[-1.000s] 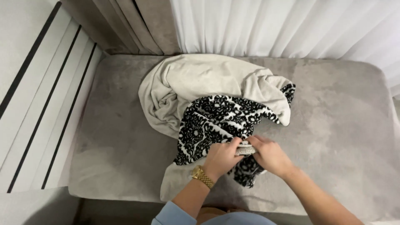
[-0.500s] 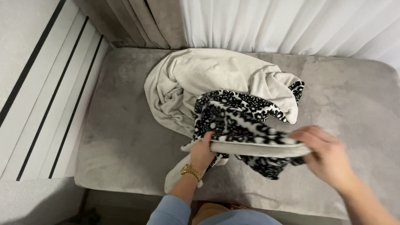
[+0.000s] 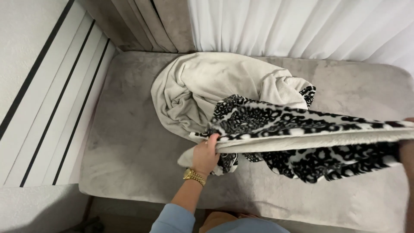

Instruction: Spreading and smoothing a large patterned bedspread over a bed.

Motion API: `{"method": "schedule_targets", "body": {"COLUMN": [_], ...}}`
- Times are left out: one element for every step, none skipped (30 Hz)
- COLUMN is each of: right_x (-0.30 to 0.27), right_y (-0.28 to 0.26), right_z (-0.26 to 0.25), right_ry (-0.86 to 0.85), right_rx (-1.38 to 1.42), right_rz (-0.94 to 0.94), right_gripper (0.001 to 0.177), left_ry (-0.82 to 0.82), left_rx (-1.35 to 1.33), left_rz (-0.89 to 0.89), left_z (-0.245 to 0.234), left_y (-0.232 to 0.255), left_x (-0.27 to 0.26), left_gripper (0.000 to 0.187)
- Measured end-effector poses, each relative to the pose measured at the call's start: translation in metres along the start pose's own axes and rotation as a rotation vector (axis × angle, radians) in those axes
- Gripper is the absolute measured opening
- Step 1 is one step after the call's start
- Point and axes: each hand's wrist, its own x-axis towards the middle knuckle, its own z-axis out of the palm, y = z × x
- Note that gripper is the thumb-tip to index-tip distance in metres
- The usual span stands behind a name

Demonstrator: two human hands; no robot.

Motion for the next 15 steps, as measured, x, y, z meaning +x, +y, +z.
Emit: {"method": "schedule_targets", "body": {"right_x": [-0.005,-0.009,-0.02,-0.036,-0.043,-0.051,-0.059,-0.072,-0.085,-0.1,-0.091,-0.085,-0.083,-0.082,-0.081], "right_y": [0.032,-0.013,-0.063,-0.12,-0.124,-0.127,-0.131,-0.122,-0.112,-0.102,-0.168,-0.239,-0.311,-0.35,-0.388], "right_z": [0.014,0.012,0.017,0.026,0.037,0.05,0.062,0.08,0.098,0.115,0.143,0.155,0.153,0.161,0.168], "right_ry": [0.063,0.067,-0.076,-0.208,-0.204,-0.516,-0.83,-0.829,-0.891,-0.934,-0.932,-0.887,-0.816,-0.813,-0.849], "right_rx": [0.003,0.002,-0.46,-0.905,-0.905,-0.995,-1.073,-1.071,-0.906,-0.737,-0.736,-0.331,0.071,0.069,0.129], "right_rz": [0.078,0.078,0.219,0.363,0.364,0.504,0.646,0.647,0.483,0.321,0.323,0.334,0.334,0.338,0.231], "right_gripper": [0.032,0.032,0.034,0.041,0.041,0.047,0.058,0.058,0.054,0.054,0.054,0.058,0.063,0.063,0.079], "left_ry": [0.129,0.13,0.192,0.256,0.258,0.255,0.251,0.251,0.26,0.267,0.266,0.336,0.407,0.405,0.391], "left_rx": [0.056,0.056,0.05,0.043,0.042,0.054,0.067,0.068,0.046,0.023,0.023,0.099,0.176,0.172,0.157], "left_rz": [0.124,0.128,0.19,0.25,0.254,0.301,0.349,0.35,0.382,0.415,0.417,0.422,0.426,0.428,0.43], "left_z": [-0.003,-0.01,-0.017,-0.024,-0.027,-0.031,-0.035,-0.035,-0.035,-0.034,-0.022,-0.01,0.003,0.003,0.004], "left_y": [0.007,0.016,0.025,0.034,0.042,0.049,0.057,0.064,0.071,0.079,0.083,0.088,0.093,0.097,0.102], "left_x": [0.003,0.007,0.011,0.017,0.02,0.022,0.024,0.026,0.028,0.03,0.029,0.029,0.028,0.029,0.03], "left_gripper": [0.05,0.05,0.051,0.053,0.053,0.048,0.045,0.045,0.043,0.042,0.042,0.039,0.037,0.037,0.038]}}
